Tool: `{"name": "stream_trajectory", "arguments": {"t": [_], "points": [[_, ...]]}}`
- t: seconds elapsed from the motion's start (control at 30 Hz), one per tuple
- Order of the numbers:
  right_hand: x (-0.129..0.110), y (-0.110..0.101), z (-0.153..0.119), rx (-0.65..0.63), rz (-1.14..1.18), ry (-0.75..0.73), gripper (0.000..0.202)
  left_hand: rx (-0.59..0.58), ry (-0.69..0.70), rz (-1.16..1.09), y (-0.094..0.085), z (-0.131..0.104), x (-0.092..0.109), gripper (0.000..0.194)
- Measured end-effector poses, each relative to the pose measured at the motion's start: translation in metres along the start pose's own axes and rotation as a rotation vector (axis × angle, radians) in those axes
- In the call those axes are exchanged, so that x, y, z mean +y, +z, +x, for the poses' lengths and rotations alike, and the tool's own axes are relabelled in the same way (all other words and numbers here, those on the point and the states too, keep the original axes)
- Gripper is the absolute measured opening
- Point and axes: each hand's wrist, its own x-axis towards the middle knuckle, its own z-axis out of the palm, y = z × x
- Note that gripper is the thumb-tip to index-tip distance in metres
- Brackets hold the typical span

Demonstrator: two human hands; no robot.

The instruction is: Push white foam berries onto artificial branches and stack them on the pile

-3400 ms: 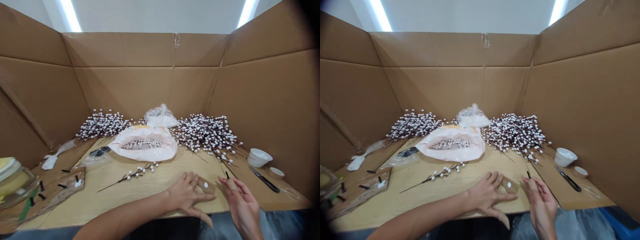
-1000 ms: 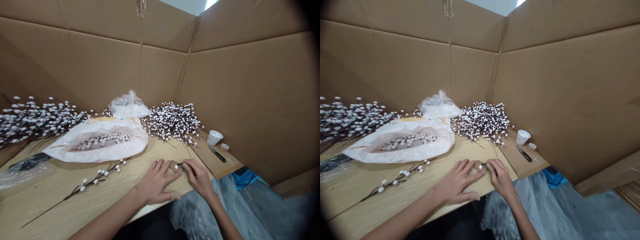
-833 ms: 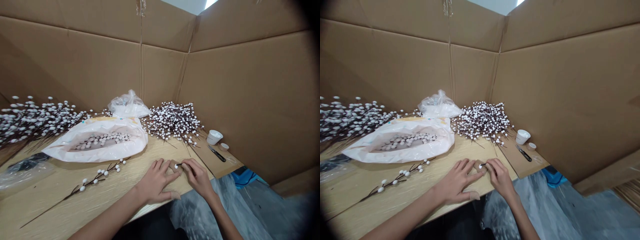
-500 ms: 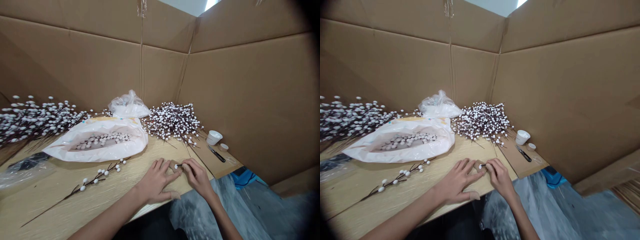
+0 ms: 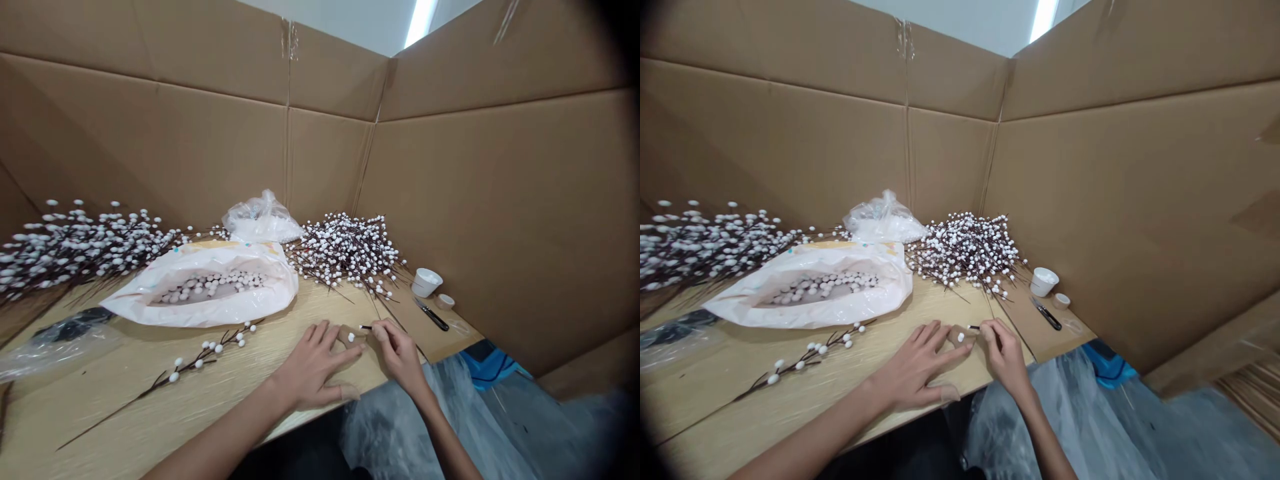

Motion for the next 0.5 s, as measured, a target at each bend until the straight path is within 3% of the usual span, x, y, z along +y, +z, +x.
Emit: {"name": "stream_trajectory", "arguments": {"t": [0.17,0.27,0.43,0.5], "points": [[0.004,-0.003,0.006,0.04,0.059,0.029,0.032,0.018,0.027,0.052,-0.012,-0.009,-0.003,0.066],[-0.004,-0.005,0.01,0.063,0.095,0.028,0.032,0.054,0.03,0.118,-0.029,-0.032,-0.004,0.058],[-0.034,-0.002,0.02,0.065,0.192,0.005,0.029,0.206,-0.151,0.201,-0.063,-0.112,-0.019,0.041],[-0.048,0.004,0.023,0.048,0.259,0.015,0.027,0.25,-0.291,0.215,-0.08,-0.15,-0.029,0.039]]}}
